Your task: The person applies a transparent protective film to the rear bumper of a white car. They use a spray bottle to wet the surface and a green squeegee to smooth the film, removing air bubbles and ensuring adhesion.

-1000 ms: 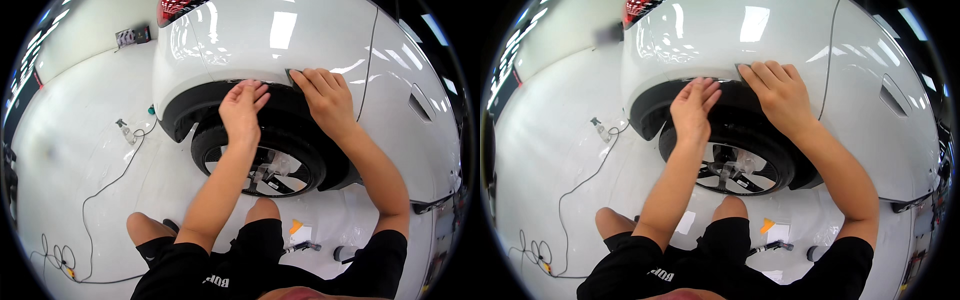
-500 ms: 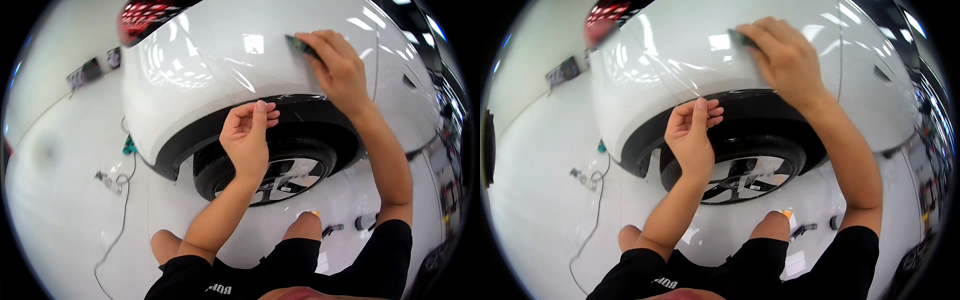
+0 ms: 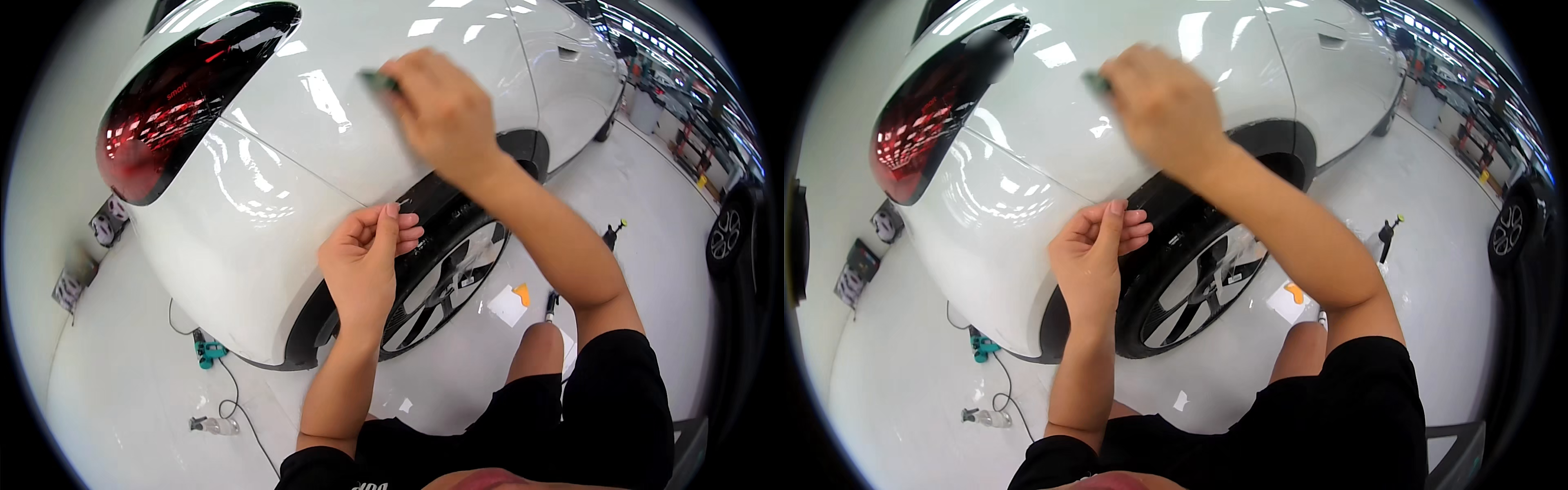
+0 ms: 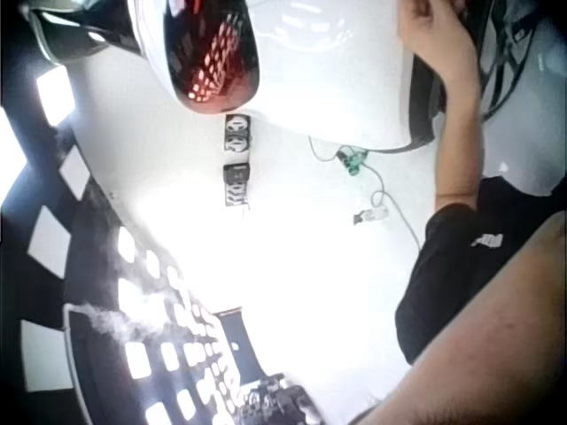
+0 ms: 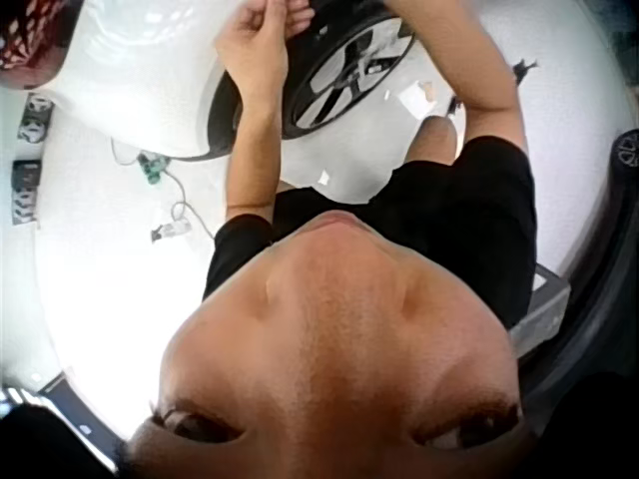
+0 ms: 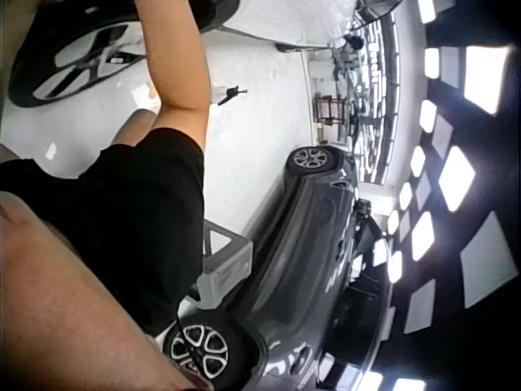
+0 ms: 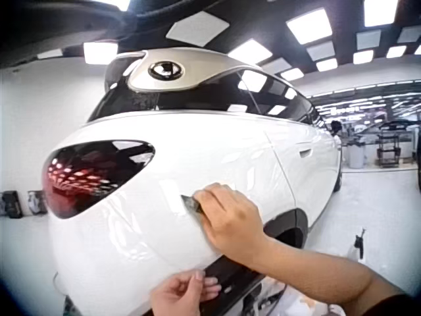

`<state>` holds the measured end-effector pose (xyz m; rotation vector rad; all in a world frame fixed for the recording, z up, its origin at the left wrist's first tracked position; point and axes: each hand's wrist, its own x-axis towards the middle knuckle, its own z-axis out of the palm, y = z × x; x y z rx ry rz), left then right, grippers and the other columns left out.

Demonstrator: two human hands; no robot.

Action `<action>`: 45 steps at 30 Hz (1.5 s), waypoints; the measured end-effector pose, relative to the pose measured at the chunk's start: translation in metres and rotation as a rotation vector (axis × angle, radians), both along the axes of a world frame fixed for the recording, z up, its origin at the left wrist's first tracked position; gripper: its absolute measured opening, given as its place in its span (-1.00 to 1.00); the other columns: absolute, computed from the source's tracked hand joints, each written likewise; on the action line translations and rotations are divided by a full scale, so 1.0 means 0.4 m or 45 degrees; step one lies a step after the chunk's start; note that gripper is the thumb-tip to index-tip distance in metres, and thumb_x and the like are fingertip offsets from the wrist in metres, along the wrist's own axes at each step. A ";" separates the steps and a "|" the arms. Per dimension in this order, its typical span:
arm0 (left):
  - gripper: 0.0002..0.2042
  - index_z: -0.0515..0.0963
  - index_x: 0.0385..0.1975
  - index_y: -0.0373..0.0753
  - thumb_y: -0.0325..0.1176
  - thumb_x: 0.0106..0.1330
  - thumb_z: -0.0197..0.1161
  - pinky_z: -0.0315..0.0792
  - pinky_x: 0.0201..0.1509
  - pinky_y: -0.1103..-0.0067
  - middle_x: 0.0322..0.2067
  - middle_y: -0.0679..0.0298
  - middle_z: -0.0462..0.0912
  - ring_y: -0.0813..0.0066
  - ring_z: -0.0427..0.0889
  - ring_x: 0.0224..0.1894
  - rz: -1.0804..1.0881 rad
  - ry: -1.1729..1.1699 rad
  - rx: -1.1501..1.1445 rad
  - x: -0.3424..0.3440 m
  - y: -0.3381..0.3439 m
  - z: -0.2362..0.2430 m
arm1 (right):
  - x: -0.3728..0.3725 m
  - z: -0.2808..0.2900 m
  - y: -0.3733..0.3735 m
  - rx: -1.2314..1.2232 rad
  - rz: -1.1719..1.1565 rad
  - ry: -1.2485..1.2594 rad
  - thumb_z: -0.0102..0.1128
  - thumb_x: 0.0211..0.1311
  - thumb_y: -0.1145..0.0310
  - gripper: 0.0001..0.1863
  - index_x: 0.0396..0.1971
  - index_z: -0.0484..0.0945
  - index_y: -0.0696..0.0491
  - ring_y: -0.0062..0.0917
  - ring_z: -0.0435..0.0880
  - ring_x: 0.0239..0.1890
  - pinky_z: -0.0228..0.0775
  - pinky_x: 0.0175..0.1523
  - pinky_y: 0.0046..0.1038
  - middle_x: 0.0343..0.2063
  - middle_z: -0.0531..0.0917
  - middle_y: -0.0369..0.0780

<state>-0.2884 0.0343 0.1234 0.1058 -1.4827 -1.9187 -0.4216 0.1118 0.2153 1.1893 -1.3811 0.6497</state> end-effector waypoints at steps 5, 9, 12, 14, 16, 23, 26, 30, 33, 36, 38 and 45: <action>-0.76 0.61 -0.24 -0.46 -0.33 0.47 0.28 0.66 -0.30 0.59 -0.40 0.10 0.74 0.44 0.74 -0.44 -0.027 -0.025 -0.083 0.001 0.003 -0.005 | 0.015 0.028 0.041 0.012 0.063 -0.065 0.39 0.14 0.41 -0.75 -0.17 0.60 0.04 -0.34 0.65 -0.36 0.50 -0.32 -0.40 -0.29 0.63 -0.25; -0.76 0.60 -0.24 -0.44 -0.32 0.48 0.28 0.64 -0.34 0.61 -0.46 0.14 0.71 0.48 0.71 -0.48 -0.006 -0.044 -0.069 0.025 0.002 -0.006 | 0.051 0.059 -0.022 0.049 0.012 -0.186 0.33 0.23 0.27 -0.76 -0.31 0.50 0.09 -0.33 0.68 -0.36 0.54 -0.32 -0.39 -0.44 0.57 -0.21; -0.77 0.60 -0.24 -0.44 -0.34 0.49 0.26 0.62 -0.36 0.63 -0.48 0.15 0.70 0.50 0.70 -0.50 0.013 -0.045 -0.109 -0.003 0.019 -0.005 | -0.009 0.095 -0.001 0.080 -0.056 -0.328 0.26 0.28 0.24 -0.75 -0.30 0.51 0.13 -0.25 0.69 -0.35 0.56 -0.25 -0.29 -0.38 0.61 -0.13; -0.76 0.60 -0.23 -0.41 -0.30 0.50 0.26 0.58 -0.42 0.64 -0.52 0.19 0.67 0.51 0.67 -0.55 0.123 -0.094 -0.168 0.004 0.000 -0.003 | -0.067 0.130 0.015 0.035 -0.114 -0.442 0.17 0.32 0.21 -0.72 -0.30 0.53 0.16 -0.15 0.69 -0.28 0.55 -0.17 -0.19 -0.32 0.65 -0.04; -0.77 0.59 -0.24 -0.42 -0.31 0.50 0.24 0.59 -0.43 0.64 -0.53 0.19 0.66 0.50 0.66 -0.57 0.159 -0.116 -0.203 0.018 -0.002 -0.001 | -0.154 0.147 0.067 -0.084 -0.277 -0.538 0.11 0.33 0.15 -0.66 -0.31 0.54 0.18 -0.07 0.68 -0.22 0.52 -0.09 -0.11 -0.29 0.67 0.01; -0.78 0.57 -0.27 -0.42 -0.34 0.51 0.22 0.59 -0.47 0.64 -0.55 0.19 0.65 0.49 0.66 -0.59 0.082 -0.070 -0.213 -0.004 0.017 -0.003 | -0.635 0.069 0.507 -0.336 -0.782 -0.833 0.10 0.33 0.08 -0.55 -0.30 0.60 0.27 0.02 0.70 -0.25 0.50 -0.12 -0.04 -0.38 0.70 0.09; -0.78 0.57 -0.28 -0.42 -0.35 0.51 0.21 0.59 -0.48 0.64 -0.55 0.19 0.65 0.49 0.66 -0.60 0.133 -0.096 -0.230 0.001 0.013 -0.006 | -0.428 0.098 0.334 -0.444 -0.164 -0.697 0.16 0.33 0.07 -0.58 -0.35 0.53 0.21 0.01 0.66 -0.30 0.45 -0.17 -0.11 -0.41 0.68 0.05; -0.79 0.57 -0.28 -0.42 -0.36 0.51 0.22 0.59 -0.46 0.64 -0.55 0.21 0.64 0.50 0.65 -0.58 0.136 -0.113 -0.204 0.008 -0.002 -0.002 | -0.285 0.107 0.151 -0.126 -0.118 -0.567 0.18 0.35 0.09 -0.59 -0.25 0.55 0.22 -0.05 0.66 -0.32 0.46 -0.18 -0.17 -0.39 0.65 0.09; -0.78 0.58 -0.25 -0.44 -0.35 0.51 0.22 0.60 -0.44 0.63 -0.54 0.21 0.64 0.50 0.66 -0.56 0.069 -0.106 -0.155 -0.005 0.007 -0.003 | -0.499 0.083 0.300 -0.386 -0.620 -0.592 0.12 0.38 0.01 -0.51 -0.27 0.58 0.25 0.11 0.65 -0.25 0.47 -0.13 -0.10 -0.35 0.67 0.14; -0.77 0.61 -0.16 -0.47 -0.35 0.51 0.22 0.60 -0.42 0.62 -0.53 0.21 0.65 0.50 0.67 -0.53 0.001 -0.078 -0.125 0.007 0.009 0.021 | -0.555 0.086 0.434 -0.413 -0.504 -0.800 -0.01 0.46 0.10 -0.48 0.06 0.54 0.29 0.11 0.61 0.08 0.42 0.15 -0.06 0.01 0.62 0.23; -0.74 0.62 -0.11 -0.46 -0.32 0.49 0.26 0.59 -0.41 0.64 -0.50 0.20 0.67 0.51 0.69 -0.52 0.022 -0.118 -0.051 0.013 0.000 0.036 | -0.530 0.099 0.401 -0.401 -0.464 -0.766 0.01 0.47 0.12 -0.52 0.07 0.52 0.27 0.07 0.60 0.11 0.42 0.16 -0.14 0.05 0.61 0.21; -0.75 0.66 -0.27 -0.43 -0.29 0.43 0.33 0.48 -0.47 0.73 -0.59 0.26 0.67 0.63 0.63 -0.57 0.039 -0.365 -0.185 0.040 -0.038 0.096 | -0.349 0.160 0.113 -0.313 -0.374 -0.137 0.15 0.48 0.11 -0.64 0.03 0.60 0.08 -0.28 0.68 -0.14 0.46 0.02 -0.35 -0.16 0.70 -0.14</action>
